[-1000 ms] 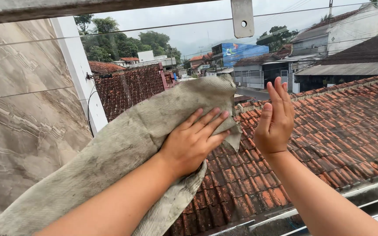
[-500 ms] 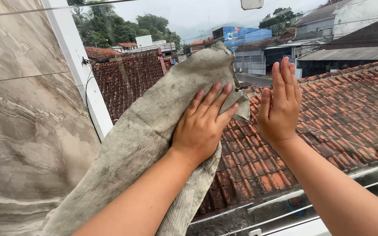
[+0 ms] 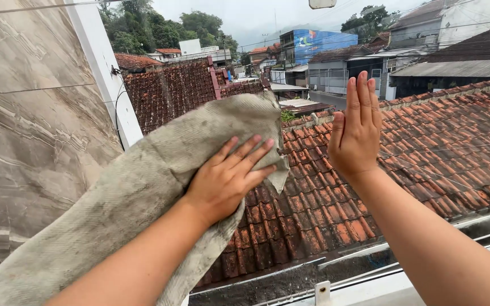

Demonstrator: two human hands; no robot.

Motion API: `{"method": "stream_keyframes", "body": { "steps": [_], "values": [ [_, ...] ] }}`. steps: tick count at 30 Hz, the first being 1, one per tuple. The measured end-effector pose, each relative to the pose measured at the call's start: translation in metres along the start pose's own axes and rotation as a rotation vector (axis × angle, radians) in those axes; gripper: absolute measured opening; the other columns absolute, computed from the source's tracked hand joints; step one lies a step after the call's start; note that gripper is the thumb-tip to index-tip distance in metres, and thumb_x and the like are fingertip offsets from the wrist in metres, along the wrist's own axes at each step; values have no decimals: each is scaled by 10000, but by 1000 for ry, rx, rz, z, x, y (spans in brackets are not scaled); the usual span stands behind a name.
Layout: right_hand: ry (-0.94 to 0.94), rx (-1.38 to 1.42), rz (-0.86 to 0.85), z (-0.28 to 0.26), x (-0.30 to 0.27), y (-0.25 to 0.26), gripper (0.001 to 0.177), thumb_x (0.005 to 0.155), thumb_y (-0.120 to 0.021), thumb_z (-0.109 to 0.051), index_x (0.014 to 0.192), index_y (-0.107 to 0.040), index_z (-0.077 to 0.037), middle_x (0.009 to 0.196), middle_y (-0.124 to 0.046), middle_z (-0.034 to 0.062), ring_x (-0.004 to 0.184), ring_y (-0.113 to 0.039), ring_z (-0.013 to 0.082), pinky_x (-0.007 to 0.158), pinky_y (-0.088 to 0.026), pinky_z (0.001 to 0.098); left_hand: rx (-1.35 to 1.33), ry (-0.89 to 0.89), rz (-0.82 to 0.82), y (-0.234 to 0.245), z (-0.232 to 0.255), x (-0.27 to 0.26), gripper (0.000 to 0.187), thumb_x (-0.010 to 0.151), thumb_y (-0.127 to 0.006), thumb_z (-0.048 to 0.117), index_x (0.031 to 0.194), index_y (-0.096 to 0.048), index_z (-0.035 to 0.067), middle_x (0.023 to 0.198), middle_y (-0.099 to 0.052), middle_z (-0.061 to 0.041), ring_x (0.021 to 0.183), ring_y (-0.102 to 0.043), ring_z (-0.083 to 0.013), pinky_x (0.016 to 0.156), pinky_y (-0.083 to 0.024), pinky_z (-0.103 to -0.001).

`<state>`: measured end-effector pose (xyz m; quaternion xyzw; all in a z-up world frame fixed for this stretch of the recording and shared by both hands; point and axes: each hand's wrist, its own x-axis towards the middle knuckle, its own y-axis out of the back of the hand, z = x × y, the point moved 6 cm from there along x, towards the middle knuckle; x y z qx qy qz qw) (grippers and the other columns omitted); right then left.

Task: Wiping and cleaning the metal and glass railing on a balcony.

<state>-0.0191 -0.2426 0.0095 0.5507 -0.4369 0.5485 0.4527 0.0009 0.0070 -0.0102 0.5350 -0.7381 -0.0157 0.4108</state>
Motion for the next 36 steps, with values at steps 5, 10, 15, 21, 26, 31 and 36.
{"method": "stream_keyframes", "body": {
  "steps": [5, 10, 15, 21, 26, 31, 36],
  "values": [
    [-5, 18, 36, 0, -1, -2, 524, 1134, -368, -157, 1615, -356, 51, 1698, -314, 228, 1597, -273, 416, 1302, -233, 503, 113, 168, 70, 15, -38, 50, 425, 1021, -452, 120, 1362, -654, 274, 1665, -351, -59, 1551, -302, -257, 1278, -191, -503],
    [-13, 67, 54, 1, -3, 1, 531, 1093, -357, -115, 1601, -391, 34, 1688, -343, 223, 1595, -287, 408, 1299, -238, 494, -50, 243, 229, -17, 16, 62, 436, 1022, -483, 99, 1407, -657, 206, 1673, -361, -80, 1579, -277, -272, 1310, -179, -476],
    [32, 47, 45, 2, -4, 2, 552, 1057, -383, -98, 1594, -408, 29, 1677, -354, 219, 1584, -311, 409, 1290, -264, 490, -136, 116, 6, -75, 102, 25, 372, 1000, -481, 200, 1316, -679, 206, 1637, -404, -82, 1566, -312, -259, 1306, -186, -442],
    [37, 12, 47, 4, -6, 1, 554, 1066, -384, -96, 1603, -399, 34, 1684, -355, 219, 1585, -317, 407, 1292, -266, 490, -161, -86, -210, -70, 97, -37, 266, 1040, -466, 263, 1184, -681, 202, 1679, -380, -64, 1573, -308, -236, 1294, -196, -438],
    [30, 21, 47, 5, -7, 0, 554, 1071, -386, -102, 1607, -393, 39, 1686, -350, 225, 1585, -309, 412, 1296, -256, 496, -63, 33, -111, -9, 17, -64, 393, 1027, -433, 239, 1375, -616, 234, 1661, -365, -45, 1533, -309, -235, 1255, -204, -470],
    [48, 25, 58, 0, -7, -1, 555, 1081, -378, -103, 1609, -376, 68, 1686, -340, 247, 1589, -295, 424, 1300, -238, 503, 177, 193, -65, 52, -67, -34, 455, 986, -443, 118, 1370, -625, 283, 1648, -373, -36, 1530, -320, -242, 1257, -213, -474],
    [52, -12, 63, -3, -8, -3, 548, 1084, -379, -107, 1596, -376, 86, 1680, -339, 261, 1587, -289, 432, 1300, -236, 511, 90, 300, 206, 60, -98, 27, 231, 1064, -529, 156, 1187, -703, 244, 1661, -358, -59, 1552, -294, -309, 1283, -206, -509]
  ]
}}
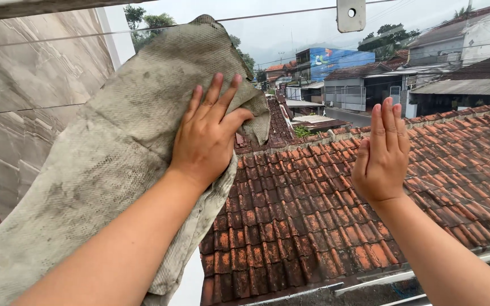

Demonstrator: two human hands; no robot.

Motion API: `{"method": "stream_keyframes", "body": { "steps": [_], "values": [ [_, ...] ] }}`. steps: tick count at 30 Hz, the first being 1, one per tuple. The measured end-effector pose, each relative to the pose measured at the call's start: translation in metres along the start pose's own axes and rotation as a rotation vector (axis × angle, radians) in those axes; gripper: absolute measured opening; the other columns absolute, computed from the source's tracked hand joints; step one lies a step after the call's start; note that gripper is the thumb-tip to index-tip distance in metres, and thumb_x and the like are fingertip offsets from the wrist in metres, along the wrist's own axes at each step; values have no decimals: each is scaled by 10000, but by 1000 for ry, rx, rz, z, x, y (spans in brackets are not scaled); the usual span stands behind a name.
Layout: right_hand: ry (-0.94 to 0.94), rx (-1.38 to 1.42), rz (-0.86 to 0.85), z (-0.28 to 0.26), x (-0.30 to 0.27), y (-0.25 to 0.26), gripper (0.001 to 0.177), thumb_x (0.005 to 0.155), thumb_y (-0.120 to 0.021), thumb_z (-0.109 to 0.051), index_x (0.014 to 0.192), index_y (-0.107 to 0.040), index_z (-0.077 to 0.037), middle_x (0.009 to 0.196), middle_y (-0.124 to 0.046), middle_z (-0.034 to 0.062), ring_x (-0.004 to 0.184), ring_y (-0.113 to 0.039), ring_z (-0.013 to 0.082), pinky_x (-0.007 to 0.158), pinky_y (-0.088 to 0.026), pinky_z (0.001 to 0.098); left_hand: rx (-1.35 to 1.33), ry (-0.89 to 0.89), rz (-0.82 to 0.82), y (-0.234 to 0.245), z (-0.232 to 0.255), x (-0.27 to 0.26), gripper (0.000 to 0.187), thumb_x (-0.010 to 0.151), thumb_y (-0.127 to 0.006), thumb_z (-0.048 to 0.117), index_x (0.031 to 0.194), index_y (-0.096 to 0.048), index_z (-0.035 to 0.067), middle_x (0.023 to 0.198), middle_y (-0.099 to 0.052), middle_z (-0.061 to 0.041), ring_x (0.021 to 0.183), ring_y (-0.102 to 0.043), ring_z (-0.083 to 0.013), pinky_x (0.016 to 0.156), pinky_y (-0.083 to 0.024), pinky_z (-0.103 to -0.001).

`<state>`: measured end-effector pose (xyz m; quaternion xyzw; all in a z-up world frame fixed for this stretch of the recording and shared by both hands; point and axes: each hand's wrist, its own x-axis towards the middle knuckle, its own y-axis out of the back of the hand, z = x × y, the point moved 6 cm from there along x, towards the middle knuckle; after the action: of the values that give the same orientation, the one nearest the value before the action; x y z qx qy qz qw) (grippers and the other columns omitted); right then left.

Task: Wiping and cleaning the metal and glass railing on a balcony.

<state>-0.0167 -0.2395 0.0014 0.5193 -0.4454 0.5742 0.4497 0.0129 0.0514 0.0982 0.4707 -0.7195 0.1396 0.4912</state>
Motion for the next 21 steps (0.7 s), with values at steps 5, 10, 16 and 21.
{"method": "stream_keyframes", "body": {
  "steps": [5, 10, 16, 21],
  "values": [
    [-8, -9, 2, 1, 1, 1, 539, 1087, -384, -112, 1588, -388, 87, 1676, -345, 259, 1582, -297, 427, 1292, -246, 511, -57, 7, 34, -41, 51, 23, 284, 1052, -507, 104, 1196, -713, 237, 1674, -355, -47, 1574, -287, -299, 1309, -198, -491],
    [-11, -8, -7, 3, -1, 3, 530, 1093, -394, -119, 1581, -400, 88, 1675, -350, 257, 1581, -307, 421, 1287, -250, 509, -229, -74, -83, -76, 132, -45, 302, 1024, -503, 120, 1248, -690, 198, 1667, -366, -85, 1593, -267, -296, 1318, -186, -469],
    [-3, -7, -8, 4, 0, 3, 540, 1079, -403, -118, 1576, -406, 92, 1671, -358, 258, 1574, -316, 429, 1283, -240, 509, -216, -356, -327, -84, 163, -201, 542, 964, -520, 231, 1503, -540, 289, 1719, -341, -56, 1604, -296, -222, 1321, -126, -420],
    [4, 15, -15, 4, -2, 3, 549, 1082, -388, -107, 1586, -392, 110, 1675, -352, 288, 1583, -304, 452, 1300, -231, 514, -59, -243, -392, -16, 68, -218, 665, 954, -475, 188, 1609, -362, 222, 1656, -366, -47, 1523, -341, -217, 1248, -190, -452]
  ]
}}
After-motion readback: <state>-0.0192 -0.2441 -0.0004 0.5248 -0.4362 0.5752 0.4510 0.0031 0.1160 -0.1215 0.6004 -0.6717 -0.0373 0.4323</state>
